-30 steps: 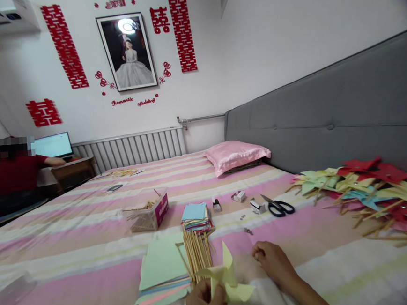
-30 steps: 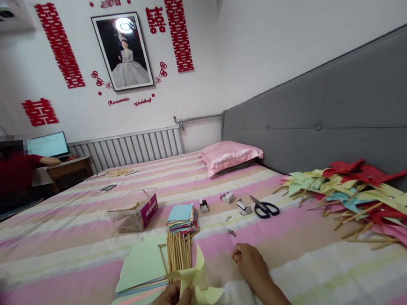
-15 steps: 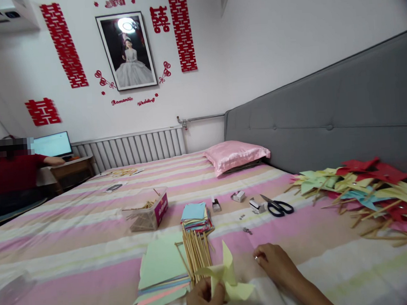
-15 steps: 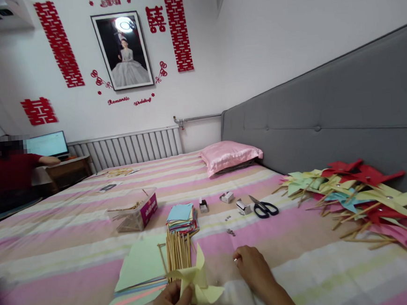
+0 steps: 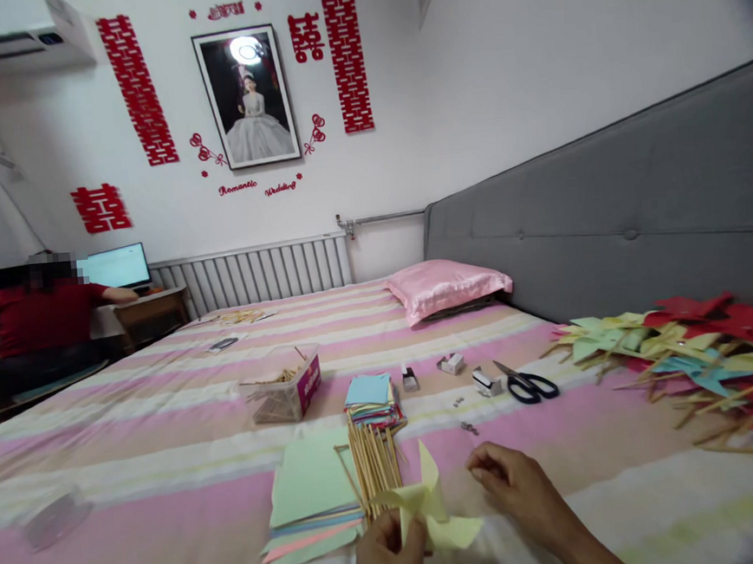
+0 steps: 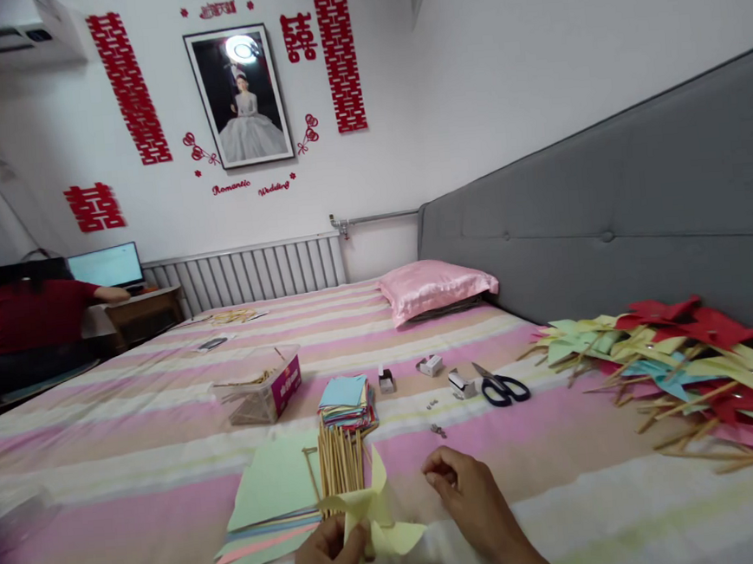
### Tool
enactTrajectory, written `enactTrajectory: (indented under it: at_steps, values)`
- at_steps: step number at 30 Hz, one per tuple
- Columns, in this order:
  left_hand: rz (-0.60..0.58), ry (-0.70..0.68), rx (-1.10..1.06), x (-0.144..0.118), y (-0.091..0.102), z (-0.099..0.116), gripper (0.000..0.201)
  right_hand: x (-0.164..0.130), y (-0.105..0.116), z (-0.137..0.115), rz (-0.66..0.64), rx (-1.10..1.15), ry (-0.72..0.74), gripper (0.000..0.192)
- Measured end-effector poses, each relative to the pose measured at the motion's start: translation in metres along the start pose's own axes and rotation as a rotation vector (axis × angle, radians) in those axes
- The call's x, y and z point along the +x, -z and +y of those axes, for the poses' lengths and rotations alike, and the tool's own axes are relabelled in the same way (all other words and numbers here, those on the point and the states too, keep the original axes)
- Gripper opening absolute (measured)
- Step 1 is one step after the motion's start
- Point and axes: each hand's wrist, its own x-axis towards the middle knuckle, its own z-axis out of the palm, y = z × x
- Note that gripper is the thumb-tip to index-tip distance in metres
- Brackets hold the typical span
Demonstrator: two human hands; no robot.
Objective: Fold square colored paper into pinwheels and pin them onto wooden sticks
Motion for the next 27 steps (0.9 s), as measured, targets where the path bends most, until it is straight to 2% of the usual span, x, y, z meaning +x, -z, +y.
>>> enactTrajectory:
  at_steps: [4, 9, 13, 16, 21, 27]
  values:
    - [-0.006, 0.0, -0.017, 0.001, 0.0, -0.005, 0.019, -0.015, 0.003, -0.031, 0.002, 0.196, 0.091, 0.015]
    - [-0.031, -0.009, 0.004, 0.003, 0.001, -0.012, 0.021, -0.033, -0.01, -0.053, -0.089, 0.245, 0.206, 0.011]
    - [-0.071, -0.032, 0.007, 0.002, 0.0, -0.014, 0.024, -0.034, -0.017, -0.053, -0.101, 0.225, 0.284, 0.012]
    - [-0.107, -0.037, -0.011, 0.002, -0.003, -0.015, 0.027, -0.033, -0.017, -0.049, -0.062, 0.205, 0.305, 0.013]
    - [-0.149, -0.039, -0.033, 0.002, -0.004, -0.017, 0.036, -0.031, -0.018, -0.043, 0.017, 0.219, 0.245, 0.012]
    - [-0.201, -0.054, -0.059, -0.001, -0.005, -0.012, 0.035, -0.03, -0.021, -0.037, -0.008, 0.333, 0.178, 0.016]
